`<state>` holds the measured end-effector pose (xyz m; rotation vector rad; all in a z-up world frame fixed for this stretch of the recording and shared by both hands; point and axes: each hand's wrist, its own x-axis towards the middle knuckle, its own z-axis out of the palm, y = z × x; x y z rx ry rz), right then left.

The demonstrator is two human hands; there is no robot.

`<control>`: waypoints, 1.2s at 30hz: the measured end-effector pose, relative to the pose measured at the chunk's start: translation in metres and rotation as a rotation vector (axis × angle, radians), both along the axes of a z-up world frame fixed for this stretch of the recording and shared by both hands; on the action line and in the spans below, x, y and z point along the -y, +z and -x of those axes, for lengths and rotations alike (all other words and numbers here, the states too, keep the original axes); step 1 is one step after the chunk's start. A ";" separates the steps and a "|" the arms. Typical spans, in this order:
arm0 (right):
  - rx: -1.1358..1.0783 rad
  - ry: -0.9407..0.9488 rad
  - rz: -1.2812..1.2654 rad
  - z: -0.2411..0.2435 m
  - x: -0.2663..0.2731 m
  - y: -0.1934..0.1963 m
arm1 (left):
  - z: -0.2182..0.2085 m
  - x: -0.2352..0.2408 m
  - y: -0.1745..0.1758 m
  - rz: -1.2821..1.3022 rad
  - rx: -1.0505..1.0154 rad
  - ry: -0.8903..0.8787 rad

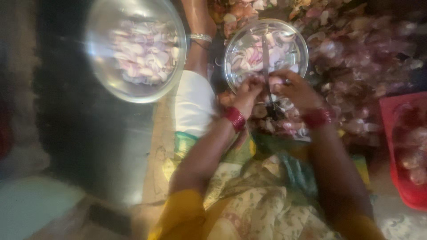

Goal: The person sits on the floor and peels red onions by hand, removing the dry outer layers. The peeled onions are placed into a metal bowl, while the discarded skins accumulate on the floor around the workspace.

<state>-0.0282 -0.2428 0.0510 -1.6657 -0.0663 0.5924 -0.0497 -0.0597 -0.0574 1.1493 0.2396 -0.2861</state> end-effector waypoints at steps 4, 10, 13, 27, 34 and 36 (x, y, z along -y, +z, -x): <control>0.031 -0.086 -0.219 0.008 0.004 0.029 | -0.012 -0.027 0.048 -0.497 0.026 -0.054; 0.038 -0.039 -0.129 0.008 -0.006 0.051 | 0.011 -0.016 0.106 -0.660 0.204 0.000; 0.107 -0.038 -0.193 0.012 -0.013 0.057 | 0.017 -0.016 0.103 -0.492 0.311 -0.089; 0.216 -0.053 -0.046 0.017 -0.025 0.063 | 0.001 -0.017 0.081 -0.330 0.361 -0.086; 0.107 -0.087 -0.135 0.008 -0.014 0.031 | -0.006 -0.014 0.071 -0.017 -0.034 -0.082; 0.123 -0.096 -0.209 0.006 -0.011 0.029 | -0.008 -0.011 0.069 0.105 0.004 -0.047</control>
